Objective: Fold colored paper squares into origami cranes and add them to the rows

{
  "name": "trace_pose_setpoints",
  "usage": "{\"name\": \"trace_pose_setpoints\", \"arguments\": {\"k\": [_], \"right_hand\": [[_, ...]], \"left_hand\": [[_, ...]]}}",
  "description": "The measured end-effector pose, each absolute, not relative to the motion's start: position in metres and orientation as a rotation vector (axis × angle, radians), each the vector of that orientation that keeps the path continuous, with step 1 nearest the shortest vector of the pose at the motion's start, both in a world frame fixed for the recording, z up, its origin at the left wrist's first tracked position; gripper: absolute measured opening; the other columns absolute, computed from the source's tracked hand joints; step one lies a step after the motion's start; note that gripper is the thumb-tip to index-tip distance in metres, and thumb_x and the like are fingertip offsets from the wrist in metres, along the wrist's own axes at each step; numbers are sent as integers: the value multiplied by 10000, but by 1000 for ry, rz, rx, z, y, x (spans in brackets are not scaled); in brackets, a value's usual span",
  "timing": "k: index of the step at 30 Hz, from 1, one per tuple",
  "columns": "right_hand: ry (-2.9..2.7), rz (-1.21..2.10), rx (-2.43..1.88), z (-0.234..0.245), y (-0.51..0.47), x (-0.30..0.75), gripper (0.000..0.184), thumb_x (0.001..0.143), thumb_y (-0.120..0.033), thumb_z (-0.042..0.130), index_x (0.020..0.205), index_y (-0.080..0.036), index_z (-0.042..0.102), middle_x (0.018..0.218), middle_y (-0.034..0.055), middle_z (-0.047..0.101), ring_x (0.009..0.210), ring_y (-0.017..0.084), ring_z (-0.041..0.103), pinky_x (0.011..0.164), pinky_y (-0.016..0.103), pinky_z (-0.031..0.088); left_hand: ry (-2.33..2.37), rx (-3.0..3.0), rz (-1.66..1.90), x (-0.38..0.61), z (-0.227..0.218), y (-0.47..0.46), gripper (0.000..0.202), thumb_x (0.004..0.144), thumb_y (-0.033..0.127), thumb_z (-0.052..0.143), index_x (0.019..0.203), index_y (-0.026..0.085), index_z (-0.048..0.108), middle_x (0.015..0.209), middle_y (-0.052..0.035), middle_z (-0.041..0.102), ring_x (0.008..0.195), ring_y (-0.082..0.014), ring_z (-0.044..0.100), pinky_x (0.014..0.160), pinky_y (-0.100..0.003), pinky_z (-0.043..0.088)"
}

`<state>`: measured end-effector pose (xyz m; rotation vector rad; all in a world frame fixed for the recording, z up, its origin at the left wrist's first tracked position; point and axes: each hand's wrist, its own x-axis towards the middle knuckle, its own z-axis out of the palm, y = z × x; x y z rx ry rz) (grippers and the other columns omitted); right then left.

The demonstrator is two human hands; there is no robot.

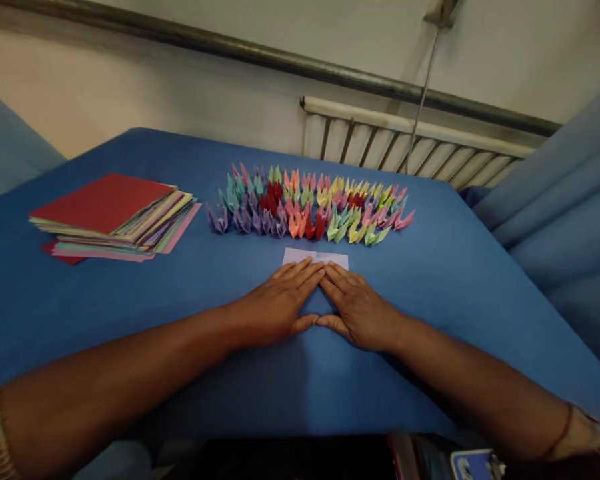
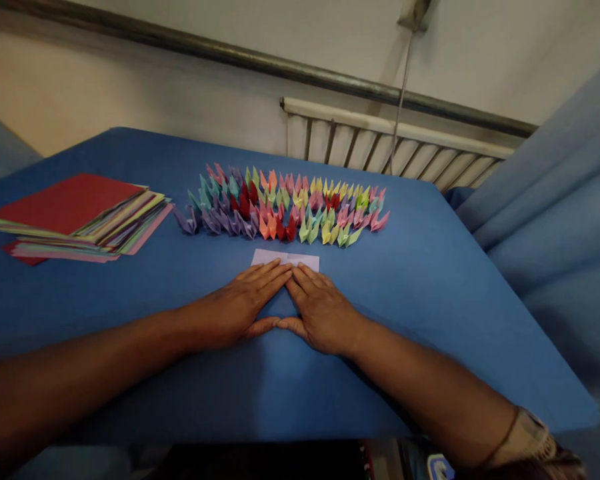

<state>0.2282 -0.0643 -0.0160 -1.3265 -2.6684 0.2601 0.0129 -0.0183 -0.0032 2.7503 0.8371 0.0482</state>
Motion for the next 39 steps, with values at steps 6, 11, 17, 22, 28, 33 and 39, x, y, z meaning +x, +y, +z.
{"name": "trace_pose_setpoints", "arguments": {"k": [6, 11, 17, 22, 28, 33, 39], "right_hand": [[-2669, 235, -1356, -19, -67, 227, 782, 949, -610, 382, 1491, -49, 322, 1567, 216, 277, 1469, 326, 220, 1180, 510, 247], [-2641, 232, -1397, -18, -70, 226, 780, 942, -610, 398, 1501, -74, 309, 1570, 223, 258, 1468, 331, 223, 1153, 545, 287], [-2615, 218, -1555, -18, -76, 227, 824, 933, -622, 403, 1500, -33, 298, 1566, 241, 251, 1461, 366, 224, 1140, 546, 298], [-2551, 141, -1652, -17, -81, 229, 844, 906, -655, 430, 1478, -39, 354, 1550, 261, 282, 1456, 403, 210, 1118, 584, 289], [-2633, 168, -1478, -14, -78, 226, 689, 956, -571, 402, 1493, -141, 361, 1585, 155, 269, 1466, 357, 204, 1134, 548, 281], [-2619, 150, -1499, -10, -80, 223, 680, 949, -552, 432, 1452, -94, 423, 1534, 178, 371, 1431, 342, 293, 1130, 531, 292], [-2530, -106, -1682, -6, -82, 229, 552, 915, -526, 522, 1249, -99, 624, 1310, 239, 584, 1247, 404, 484, 984, 575, 408]], "left_hand": [[891, 2745, -94, 10, -8, -20, 863, 920, 674, 334, 1524, 68, 220, 1599, -204, 187, 1492, -323, 109, 1191, -456, 122], [925, 2761, -135, 8, -9, -19, 893, 912, 692, 315, 1528, 55, 201, 1598, -228, 145, 1491, -336, 96, 1182, -464, 139], [989, 2749, -136, 2, -9, -16, 976, 860, 740, 378, 1522, 41, 215, 1591, -259, 128, 1484, -379, 84, 1173, -491, 128], [1116, 2747, -160, -3, -2, -14, 1016, 814, 768, 433, 1496, 28, 290, 1573, -282, 178, 1464, -423, 144, 1160, -515, 127], [878, 2830, -152, 3, 3, -29, 960, 835, 755, 414, 1513, 89, 274, 1594, -217, 187, 1485, -372, 95, 1172, -506, 112], [887, 2802, -179, 1, 6, -33, 948, 828, 746, 441, 1488, 74, 333, 1563, -239, 268, 1461, -388, 198, 1160, -516, 153], [1034, 2815, -203, -8, 21, -22, 928, 802, 773, 460, 1347, 25, 528, 1456, -290, 430, 1347, -430, 405, 1111, -505, 246]]}}
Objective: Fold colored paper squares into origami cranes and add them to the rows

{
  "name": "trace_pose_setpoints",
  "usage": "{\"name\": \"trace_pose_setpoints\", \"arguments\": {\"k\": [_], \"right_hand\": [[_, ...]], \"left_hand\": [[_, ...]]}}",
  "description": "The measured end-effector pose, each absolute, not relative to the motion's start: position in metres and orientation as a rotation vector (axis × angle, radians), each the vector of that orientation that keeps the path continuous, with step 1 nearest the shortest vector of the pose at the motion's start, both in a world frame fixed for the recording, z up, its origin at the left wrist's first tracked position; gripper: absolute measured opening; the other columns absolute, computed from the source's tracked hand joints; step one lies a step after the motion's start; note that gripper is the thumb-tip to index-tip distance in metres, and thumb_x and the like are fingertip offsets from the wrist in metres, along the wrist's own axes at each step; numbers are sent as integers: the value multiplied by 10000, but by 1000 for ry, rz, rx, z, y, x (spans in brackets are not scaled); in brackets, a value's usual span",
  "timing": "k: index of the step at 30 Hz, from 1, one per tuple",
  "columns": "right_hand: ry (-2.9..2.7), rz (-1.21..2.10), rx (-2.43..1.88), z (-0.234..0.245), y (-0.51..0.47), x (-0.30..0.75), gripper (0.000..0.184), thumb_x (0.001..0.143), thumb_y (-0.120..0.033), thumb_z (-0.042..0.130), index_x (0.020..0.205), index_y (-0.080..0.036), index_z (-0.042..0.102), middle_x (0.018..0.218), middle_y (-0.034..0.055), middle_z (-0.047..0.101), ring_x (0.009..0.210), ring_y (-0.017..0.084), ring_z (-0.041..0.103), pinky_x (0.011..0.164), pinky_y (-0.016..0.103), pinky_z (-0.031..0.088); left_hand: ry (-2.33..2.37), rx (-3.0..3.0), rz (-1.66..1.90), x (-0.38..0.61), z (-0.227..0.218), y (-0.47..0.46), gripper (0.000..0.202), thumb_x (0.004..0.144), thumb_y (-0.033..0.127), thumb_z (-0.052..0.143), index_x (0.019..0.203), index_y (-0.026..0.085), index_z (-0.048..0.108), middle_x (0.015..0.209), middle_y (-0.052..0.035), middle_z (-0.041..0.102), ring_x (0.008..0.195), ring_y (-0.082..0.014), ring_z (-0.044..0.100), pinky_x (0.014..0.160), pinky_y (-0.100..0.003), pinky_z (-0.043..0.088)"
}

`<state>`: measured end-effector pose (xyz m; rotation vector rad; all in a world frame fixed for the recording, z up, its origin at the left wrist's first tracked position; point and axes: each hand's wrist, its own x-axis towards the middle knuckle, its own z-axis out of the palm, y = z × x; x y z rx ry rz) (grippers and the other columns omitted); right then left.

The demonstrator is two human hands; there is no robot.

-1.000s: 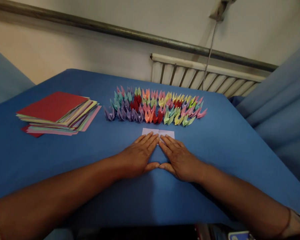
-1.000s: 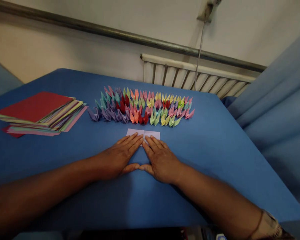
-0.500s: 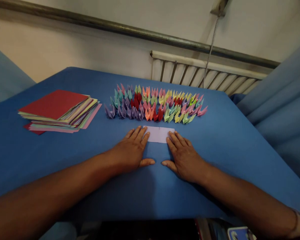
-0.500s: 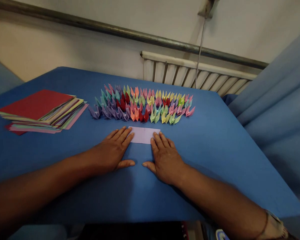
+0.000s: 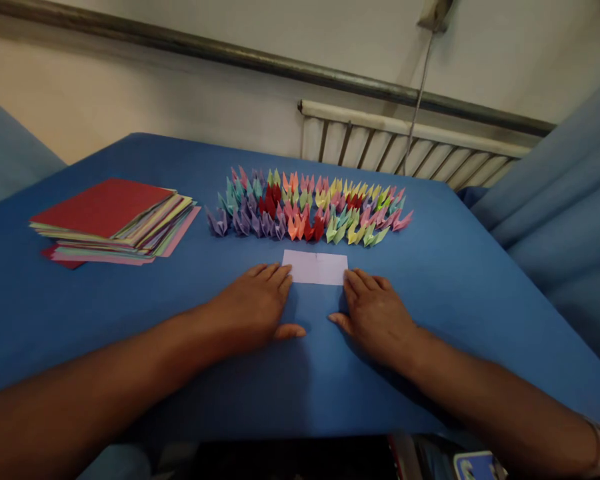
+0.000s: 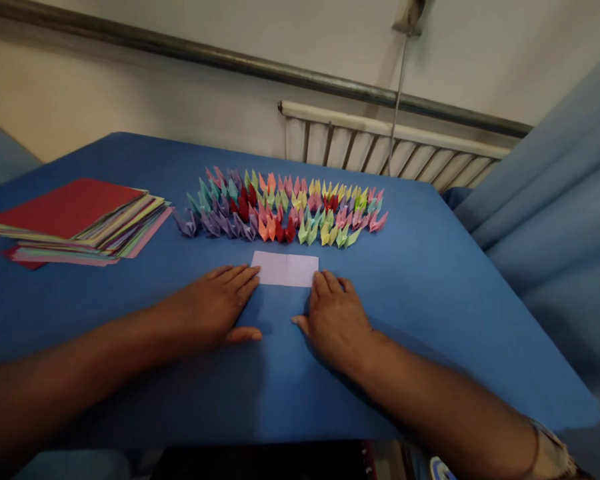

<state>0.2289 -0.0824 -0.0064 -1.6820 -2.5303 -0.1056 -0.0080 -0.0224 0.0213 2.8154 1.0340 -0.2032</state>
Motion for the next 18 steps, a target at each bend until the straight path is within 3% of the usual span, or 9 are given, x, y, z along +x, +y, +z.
{"name": "trace_pose_setpoints", "arguments": {"k": [4, 7, 10, 12, 18], "right_hand": [[-2437, -115, -1854, -1, -77, 235, 438, 939, -468, 505, 1030, -92, 712, 1045, 248, 665, 1044, 411, 581, 865, 580, 450], [-2331, -130, -1811, 0, -71, 234, 450, 975, -406, 436, 1218, -78, 625, 1279, 260, 586, 1220, 425, 497, 951, 600, 403], [-2354, -81, -1604, -6, -63, 228, 547, 979, -405, 414, 1440, -111, 420, 1539, 184, 354, 1431, 361, 276, 1095, 570, 303], [-2448, 38, -1496, -12, -57, 223, 595, 979, -433, 403, 1485, -125, 346, 1572, 143, 310, 1470, 307, 211, 1153, 525, 252], [-2554, 282, -1522, -23, -49, 219, 745, 955, -546, 414, 1516, -77, 270, 1576, 181, 281, 1468, 302, 228, 1170, 494, 251]], "left_hand": [[1210, 2852, -259, -7, 27, -18, 837, 829, 737, 467, 1273, 38, 591, 1340, -276, 558, 1236, -421, 513, 1066, -499, 305], [1294, 2893, -99, 1, 24, -19, 882, 858, 710, 451, 1369, -8, 481, 1466, -298, 410, 1385, -436, 335, 1128, -508, 218], [1105, 2933, 96, 11, 13, -20, 927, 866, 735, 394, 1480, 44, 319, 1580, -230, 228, 1481, -362, 136, 1178, -467, 131], [966, 2912, 126, 17, 5, -19, 939, 867, 749, 360, 1511, 76, 247, 1597, -197, 200, 1493, -330, 96, 1188, -456, 109], [888, 2793, -44, 22, -8, -13, 988, 867, 760, 323, 1518, 28, 197, 1591, -238, 171, 1486, -347, 117, 1187, -475, 115]]}}
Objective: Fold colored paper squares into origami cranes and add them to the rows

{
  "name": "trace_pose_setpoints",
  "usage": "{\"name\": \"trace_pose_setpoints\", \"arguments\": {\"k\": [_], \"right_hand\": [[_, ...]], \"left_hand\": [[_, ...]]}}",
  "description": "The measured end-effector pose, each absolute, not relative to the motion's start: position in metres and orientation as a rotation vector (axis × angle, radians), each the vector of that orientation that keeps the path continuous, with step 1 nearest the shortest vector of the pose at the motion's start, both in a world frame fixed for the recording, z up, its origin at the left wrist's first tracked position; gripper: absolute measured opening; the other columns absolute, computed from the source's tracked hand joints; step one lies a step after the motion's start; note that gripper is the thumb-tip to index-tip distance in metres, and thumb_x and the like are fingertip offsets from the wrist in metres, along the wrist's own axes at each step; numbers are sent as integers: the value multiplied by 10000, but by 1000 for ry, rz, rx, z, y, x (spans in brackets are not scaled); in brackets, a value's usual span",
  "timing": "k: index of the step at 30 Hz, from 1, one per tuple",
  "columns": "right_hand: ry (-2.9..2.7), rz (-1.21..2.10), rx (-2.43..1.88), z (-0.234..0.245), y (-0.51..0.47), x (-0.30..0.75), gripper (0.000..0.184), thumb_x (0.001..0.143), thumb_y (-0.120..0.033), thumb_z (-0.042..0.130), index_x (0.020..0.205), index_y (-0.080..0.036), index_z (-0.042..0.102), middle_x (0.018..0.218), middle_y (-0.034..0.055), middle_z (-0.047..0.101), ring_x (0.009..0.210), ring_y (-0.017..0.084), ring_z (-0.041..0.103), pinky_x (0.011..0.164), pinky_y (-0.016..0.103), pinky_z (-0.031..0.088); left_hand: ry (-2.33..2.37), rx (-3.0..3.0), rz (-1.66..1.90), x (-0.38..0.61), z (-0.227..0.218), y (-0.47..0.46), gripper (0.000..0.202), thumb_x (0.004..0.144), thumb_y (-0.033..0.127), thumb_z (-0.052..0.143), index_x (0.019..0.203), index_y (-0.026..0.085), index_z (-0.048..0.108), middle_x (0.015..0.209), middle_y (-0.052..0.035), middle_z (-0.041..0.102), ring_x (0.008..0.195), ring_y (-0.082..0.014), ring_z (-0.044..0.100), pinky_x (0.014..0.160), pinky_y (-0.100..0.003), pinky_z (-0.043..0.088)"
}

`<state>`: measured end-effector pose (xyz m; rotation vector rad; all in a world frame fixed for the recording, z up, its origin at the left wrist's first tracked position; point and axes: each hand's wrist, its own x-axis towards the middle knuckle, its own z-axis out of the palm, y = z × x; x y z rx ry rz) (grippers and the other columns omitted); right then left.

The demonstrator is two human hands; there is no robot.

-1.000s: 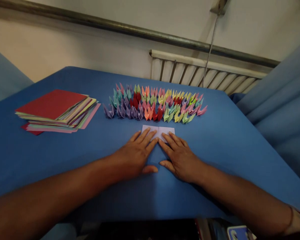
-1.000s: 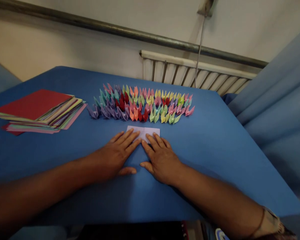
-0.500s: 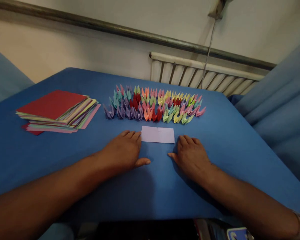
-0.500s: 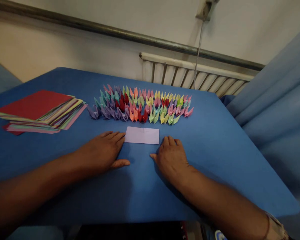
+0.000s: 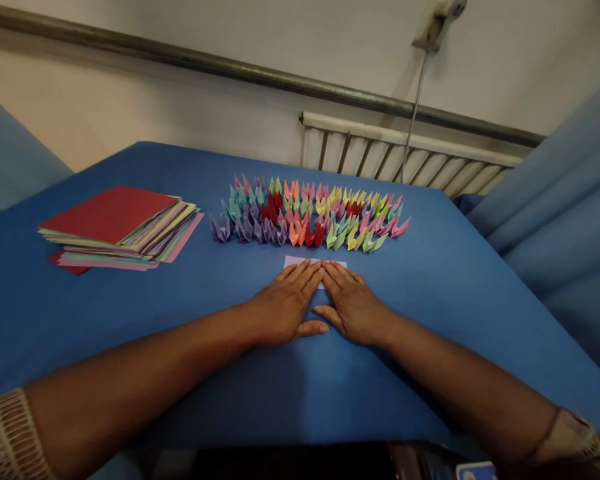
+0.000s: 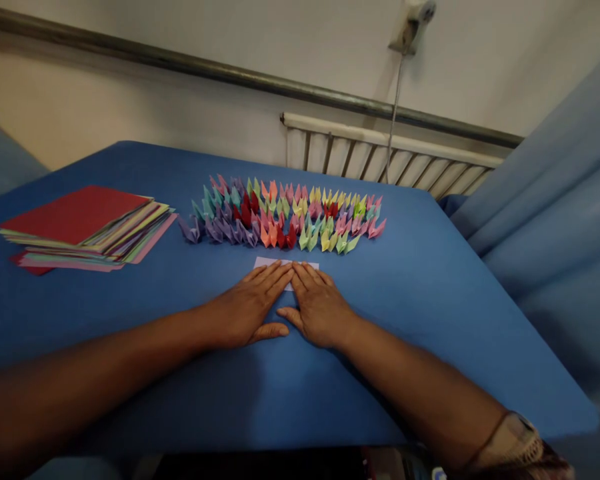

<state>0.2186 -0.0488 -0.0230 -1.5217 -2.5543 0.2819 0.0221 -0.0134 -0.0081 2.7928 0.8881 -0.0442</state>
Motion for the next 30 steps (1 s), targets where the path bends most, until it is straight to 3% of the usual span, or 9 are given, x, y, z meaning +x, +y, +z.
{"name": "trace_pose_setpoints", "arguments": {"k": [15, 19, 23, 27, 30], "right_hand": [[-2355, 101, -1909, -29, -62, 227, 862, 930, -635, 382, 1482, 21, 297, 1558, 287, 234, 1460, 394, 201, 1141, 556, 247], [-2407, 39, -1765, -25, -67, 225, 818, 927, -625, 409, 1508, -63, 288, 1604, 207, 162, 1476, 385, 141, 1138, 566, 238], [-2600, 131, -1507, -18, -72, 220, 756, 941, -618, 387, 1502, -115, 330, 1592, 135, 264, 1476, 337, 171, 1144, 528, 260], [-2600, 84, -1546, -12, -76, 219, 704, 955, -588, 384, 1438, -79, 438, 1547, 156, 358, 1446, 341, 251, 1132, 526, 273], [-2571, -6, -1627, -8, -78, 221, 597, 975, -492, 418, 1365, -52, 520, 1469, 190, 466, 1390, 346, 354, 1103, 531, 297]], "left_hand": [[1335, 2763, -58, 2, -5, -7, 1055, 827, 779, 393, 1469, -54, 308, 1546, -323, 212, 1439, -472, 177, 1137, -566, 169], [1100, 2921, 24, 9, -2, -21, 1034, 826, 792, 366, 1481, -6, 311, 1570, -271, 207, 1465, -421, 134, 1157, -533, 136], [856, 2928, -101, 13, -1, -35, 1033, 824, 798, 354, 1484, 4, 309, 1551, -261, 270, 1457, -398, 197, 1144, -507, 189], [947, 2950, -185, 10, 7, -38, 955, 845, 754, 400, 1413, -14, 435, 1498, -290, 359, 1410, -429, 296, 1121, -533, 209], [1049, 2987, -201, 4, 15, -38, 896, 843, 730, 453, 1319, -25, 540, 1411, -318, 467, 1307, -440, 444, 1055, -532, 302]]}}
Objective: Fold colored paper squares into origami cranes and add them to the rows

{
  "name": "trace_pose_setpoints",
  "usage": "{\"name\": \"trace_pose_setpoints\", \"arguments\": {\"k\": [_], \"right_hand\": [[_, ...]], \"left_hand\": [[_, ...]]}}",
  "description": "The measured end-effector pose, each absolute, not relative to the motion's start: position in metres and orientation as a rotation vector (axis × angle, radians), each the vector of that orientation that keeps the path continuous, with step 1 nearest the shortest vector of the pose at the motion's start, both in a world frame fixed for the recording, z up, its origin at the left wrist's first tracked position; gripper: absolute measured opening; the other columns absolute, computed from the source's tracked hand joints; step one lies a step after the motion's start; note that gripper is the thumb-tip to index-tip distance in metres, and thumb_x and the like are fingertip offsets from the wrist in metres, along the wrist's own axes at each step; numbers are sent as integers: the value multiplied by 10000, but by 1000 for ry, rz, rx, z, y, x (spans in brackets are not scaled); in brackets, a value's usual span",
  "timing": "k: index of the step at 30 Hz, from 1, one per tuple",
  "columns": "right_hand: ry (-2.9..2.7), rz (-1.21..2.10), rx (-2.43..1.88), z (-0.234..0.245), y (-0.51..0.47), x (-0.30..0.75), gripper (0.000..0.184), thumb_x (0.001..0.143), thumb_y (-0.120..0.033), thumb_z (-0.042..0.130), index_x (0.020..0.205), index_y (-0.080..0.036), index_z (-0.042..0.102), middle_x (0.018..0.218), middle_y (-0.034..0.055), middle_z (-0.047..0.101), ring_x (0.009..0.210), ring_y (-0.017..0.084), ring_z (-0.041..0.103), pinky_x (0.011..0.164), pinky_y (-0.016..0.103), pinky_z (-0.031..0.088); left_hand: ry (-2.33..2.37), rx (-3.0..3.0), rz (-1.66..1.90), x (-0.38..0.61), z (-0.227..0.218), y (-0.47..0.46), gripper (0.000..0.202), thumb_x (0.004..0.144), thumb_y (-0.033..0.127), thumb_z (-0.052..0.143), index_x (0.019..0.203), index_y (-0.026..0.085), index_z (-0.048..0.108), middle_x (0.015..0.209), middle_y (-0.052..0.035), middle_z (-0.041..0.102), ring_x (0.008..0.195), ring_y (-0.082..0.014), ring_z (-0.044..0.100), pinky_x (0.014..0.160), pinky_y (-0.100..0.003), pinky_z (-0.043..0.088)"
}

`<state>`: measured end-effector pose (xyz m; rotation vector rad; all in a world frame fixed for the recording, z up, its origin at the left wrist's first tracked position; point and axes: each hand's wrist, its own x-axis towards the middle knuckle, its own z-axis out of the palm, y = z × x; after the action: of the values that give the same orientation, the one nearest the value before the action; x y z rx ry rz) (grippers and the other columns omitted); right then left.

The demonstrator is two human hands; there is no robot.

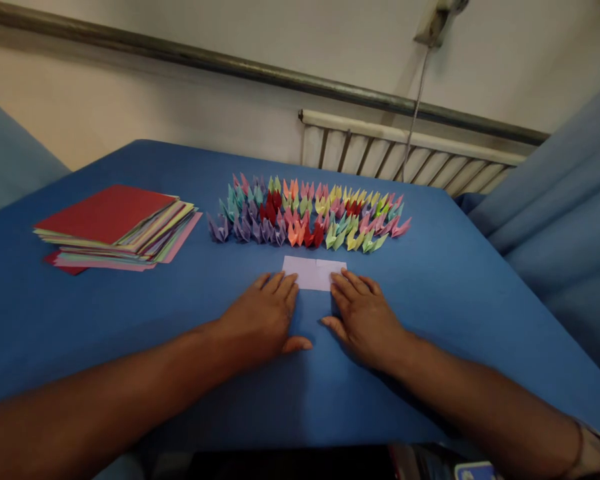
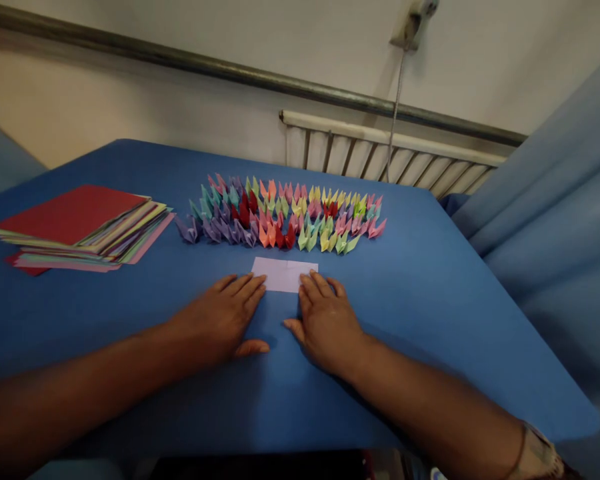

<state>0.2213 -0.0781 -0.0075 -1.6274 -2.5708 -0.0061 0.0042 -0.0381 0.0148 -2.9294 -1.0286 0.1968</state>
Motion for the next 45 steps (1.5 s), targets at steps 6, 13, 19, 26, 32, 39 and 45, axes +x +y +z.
{"name": "trace_pose_setpoints", "arguments": {"k": [6, 13, 19, 26, 32, 39, 45], "right_hand": [[-2479, -138, -1924, 5, -74, 235, 364, 983, -323, 429, 961, -105, 719, 1118, 199, 676, 1037, 335, 613, 885, 490, 445], [-2202, 119, -1797, -9, -53, 242, 333, 952, -402, 484, 1082, -148, 654, 1090, 141, 631, 1017, 277, 595, 878, 407, 486], [-1956, 376, -1622, -32, -38, 246, 292, 862, -407, 609, 1061, -192, 603, 1045, 98, 608, 989, 252, 583, 880, 424, 493], [-1989, 347, -1286, -26, -41, 245, 42, 863, -250, 583, 879, -219, 606, 1177, 91, 579, 1116, 234, 561, 958, 423, 441], [-2325, 70, -1051, -2, -63, 239, 122, 904, -207, 530, 963, -236, 633, 1372, 80, 526, 1228, 247, 506, 1009, 457, 362], [-2085, 319, -1039, -6, -51, 250, 311, 928, -238, 438, 1205, -231, 580, 1322, 100, 561, 1227, 248, 530, 1014, 468, 408], [-2160, 532, -949, -17, -35, 259, 633, 676, 4, 402, 1230, -254, 568, 1318, 58, 571, 1250, 214, 523, 1057, 471, 400]], "left_hand": [[-1293, -2796, 70, -8, 28, -30, 679, 827, 698, 529, 908, 47, 705, 970, -235, 681, 904, -358, 649, 810, -454, 456], [-1118, -2958, -220, 2, 30, -14, 379, 951, 431, 485, 1115, 113, 610, 1091, -144, 655, 1024, -288, 598, 898, -413, 466], [-1054, -3175, -369, 12, 5, -9, 385, 927, 319, 532, 1266, 137, 526, 1171, -128, 637, 1069, -264, 592, 940, -412, 475], [-1197, -3106, -687, 9, 4, -4, 585, 883, 203, 565, 1429, 183, 356, 1146, -97, 613, 1033, -230, 601, 914, -410, 503], [-955, -2969, -769, 9, 16, -9, 242, 866, 116, 553, 1077, 184, 650, 1338, -129, 499, 1234, -288, 469, 1032, -491, 413], [-780, -3024, -639, -2, 20, -16, 138, 886, 112, 516, 885, 166, 643, 1294, -129, 565, 1218, -288, 488, 1012, -491, 422], [-616, -2962, -603, -9, 20, -24, 158, 905, 110, 483, 893, 164, 630, 1289, -134, 592, 1217, -285, 497, 1026, -492, 410]]}}
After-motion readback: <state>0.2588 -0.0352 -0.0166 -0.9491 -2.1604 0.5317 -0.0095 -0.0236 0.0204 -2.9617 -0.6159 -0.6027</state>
